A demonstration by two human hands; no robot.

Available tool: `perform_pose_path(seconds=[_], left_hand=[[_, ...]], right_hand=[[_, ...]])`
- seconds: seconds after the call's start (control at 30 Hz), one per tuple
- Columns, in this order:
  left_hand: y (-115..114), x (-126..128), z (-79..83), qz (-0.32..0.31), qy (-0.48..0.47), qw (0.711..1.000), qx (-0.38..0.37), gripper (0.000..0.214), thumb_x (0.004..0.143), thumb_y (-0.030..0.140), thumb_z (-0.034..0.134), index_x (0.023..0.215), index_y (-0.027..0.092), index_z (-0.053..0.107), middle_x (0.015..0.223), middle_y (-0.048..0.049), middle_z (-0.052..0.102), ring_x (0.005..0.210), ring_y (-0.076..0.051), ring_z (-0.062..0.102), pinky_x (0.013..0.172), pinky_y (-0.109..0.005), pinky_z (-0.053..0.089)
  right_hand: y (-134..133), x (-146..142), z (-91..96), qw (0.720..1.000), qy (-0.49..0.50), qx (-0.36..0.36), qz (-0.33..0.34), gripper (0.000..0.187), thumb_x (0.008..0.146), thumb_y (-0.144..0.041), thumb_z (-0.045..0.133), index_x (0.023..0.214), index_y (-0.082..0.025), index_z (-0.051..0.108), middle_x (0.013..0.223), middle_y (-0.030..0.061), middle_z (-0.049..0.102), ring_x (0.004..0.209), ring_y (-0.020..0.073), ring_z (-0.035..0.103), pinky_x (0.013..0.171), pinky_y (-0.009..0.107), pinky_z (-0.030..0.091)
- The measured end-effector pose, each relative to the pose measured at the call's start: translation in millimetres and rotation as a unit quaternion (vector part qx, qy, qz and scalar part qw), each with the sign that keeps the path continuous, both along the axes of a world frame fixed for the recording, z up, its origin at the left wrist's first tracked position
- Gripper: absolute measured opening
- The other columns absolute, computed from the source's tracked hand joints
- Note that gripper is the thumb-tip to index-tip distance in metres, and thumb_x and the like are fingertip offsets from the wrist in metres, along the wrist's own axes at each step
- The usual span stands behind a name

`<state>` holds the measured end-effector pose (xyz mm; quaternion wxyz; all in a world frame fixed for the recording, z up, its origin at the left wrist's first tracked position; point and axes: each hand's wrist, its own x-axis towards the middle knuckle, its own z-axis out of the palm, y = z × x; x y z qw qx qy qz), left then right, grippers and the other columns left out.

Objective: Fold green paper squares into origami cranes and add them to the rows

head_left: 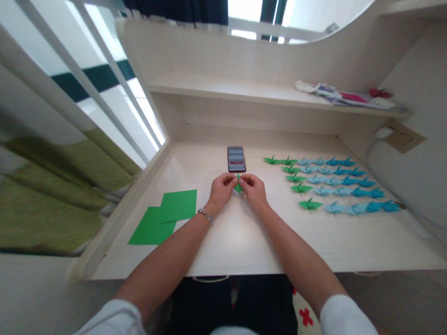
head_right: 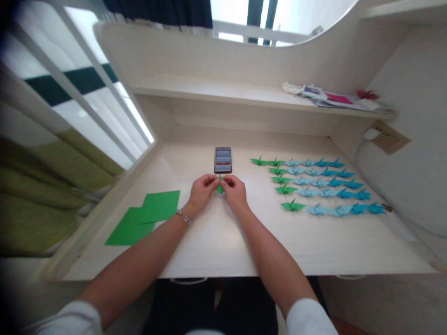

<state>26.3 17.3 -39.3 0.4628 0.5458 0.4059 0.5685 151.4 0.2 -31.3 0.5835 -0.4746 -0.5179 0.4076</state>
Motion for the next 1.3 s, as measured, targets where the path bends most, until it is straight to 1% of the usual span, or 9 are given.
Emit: perform_pose_path(seconds=[0.1, 0.3, 0.57, 0.8, 0.93, 1.0, 1.1, 1.23, 1.3], left_hand=[[2.9, 0.9, -0.9, -0.006, 0.003, 1.0, 0.013, 0.019, 0.071, 0.029, 0.068, 0.08, 0.014, 0.064, 0.076, -0.0037, 0.065, 0.069, -0.013, 0.058, 0.068, -0.026, 0.046], [4.2, 5.2, -4.9, -0.017, 0.012, 0.999, 0.028, 0.017, 0.073, 0.028, 0.066, 0.081, 0.013, 0.063, 0.076, -0.0044, 0.065, 0.069, -0.013, 0.058, 0.068, -0.027, 0.047], [11.2, 2.4, 0.4, -0.018, 0.012, 0.999, 0.025, 0.015, 0.071, 0.023, 0.067, 0.081, 0.013, 0.06, 0.076, -0.0042, 0.064, 0.069, -0.013, 0.059, 0.068, -0.028, 0.047], [1.0, -3.0, -4.2, -0.061, 0.014, 0.997, 0.038, 0.022, 0.074, 0.022, 0.065, 0.094, 0.015, 0.06, 0.092, -0.0072, 0.065, 0.082, -0.015, 0.061, 0.076, -0.029, 0.048], [-5.0, -3.7, -0.2, -0.051, 0.02, 0.998, 0.024, 0.022, 0.074, 0.019, 0.065, 0.095, 0.016, 0.057, 0.085, -0.0046, 0.064, 0.077, -0.014, 0.061, 0.071, -0.027, 0.048], [-7.8, -4.4, 2.1, -0.055, 0.018, 0.998, 0.016, 0.023, 0.074, 0.018, 0.065, 0.095, 0.016, 0.055, 0.08, -0.0029, 0.063, 0.074, -0.013, 0.061, 0.068, -0.026, 0.048], [-10.5, -4.8, 3.5, -0.064, 0.015, 0.998, 0.006, 0.024, 0.073, 0.017, 0.065, 0.095, 0.016, 0.055, 0.079, -0.0025, 0.064, 0.074, -0.013, 0.062, 0.069, -0.026, 0.049], [-10.6, -4.9, 4.1, -0.093, 0.014, 0.995, -0.031, 0.027, 0.07, 0.018, 0.069, 0.094, 0.014, 0.059, 0.077, -0.0036, 0.066, 0.071, -0.014, 0.063, 0.068, -0.028, 0.05], [-9.6, -6.5, 4.7, -0.099, 0.012, 0.994, -0.051, 0.026, 0.067, 0.018, 0.071, 0.09, 0.013, 0.061, 0.077, -0.0047, 0.067, 0.069, -0.014, 0.063, 0.066, -0.028, 0.05]], right_hand=[[2.4, -2.0, 0.7, 1.0, 0.018, 0.004, -0.004, 0.02, 0.07, -0.032, 0.065, 0.083, -0.016, 0.065, 0.079, 0.0036, 0.067, 0.071, 0.016, 0.06, 0.068, 0.028, 0.048], [12.7, 0.5, -2.1, 1.0, -0.01, -0.001, -0.016, 0.019, 0.069, -0.032, 0.064, 0.079, -0.015, 0.066, 0.074, 0.0032, 0.067, 0.066, 0.0149, 0.058, 0.064, 0.027, 0.047], [21.7, 3.3, 2.0, 1.0, -0.001, -0.022, -0.008, 0.024, 0.063, -0.034, 0.069, 0.077, -0.014, 0.066, 0.071, 0.0044, 0.068, 0.064, 0.0159, 0.06, 0.063, 0.028, 0.048], [14.6, 3.9, -1.5, 0.999, 0.034, -0.017, 0.009, 0.025, 0.059, -0.028, 0.072, 0.079, -0.017, 0.062, 0.072, 0.0018, 0.066, 0.066, 0.0152, 0.061, 0.064, 0.028, 0.049], [15.0, 6.3, -0.9, 0.997, 0.054, -0.045, 0.03, 0.033, 0.058, -0.027, 0.072, 0.087, -0.018, 0.06, 0.069, 0.0002, 0.064, 0.062, 0.0143, 0.059, 0.061, 0.027, 0.048], [15.1, 8.3, -1.3, 0.996, 0.037, -0.067, 0.056, 0.03, 0.061, -0.032, 0.07, 0.086, -0.017, 0.062, 0.068, 0.0009, 0.064, 0.058, 0.0141, 0.058, 0.058, 0.027, 0.047], [14.3, 10.4, -0.1, 0.995, -0.025, -0.063, 0.066, 0.021, 0.067, -0.035, 0.066, 0.074, -0.016, 0.064, 0.063, 0.0011, 0.062, 0.055, 0.0137, 0.055, 0.055, 0.026, 0.044], [12.0, 8.9, 6.8, 0.993, -0.113, -0.02, -0.001, 0.015, 0.07, -0.032, 0.062, 0.069, -0.017, 0.064, 0.063, 0.0009, 0.062, 0.059, 0.0139, 0.054, 0.057, 0.025, 0.043], [10.8, 7.1, 8.8, 0.994, -0.107, -0.011, -0.018, 0.015, 0.07, -0.032, 0.063, 0.073, -0.017, 0.064, 0.068, 0.0017, 0.064, 0.062, 0.0143, 0.056, 0.059, 0.025, 0.044]])
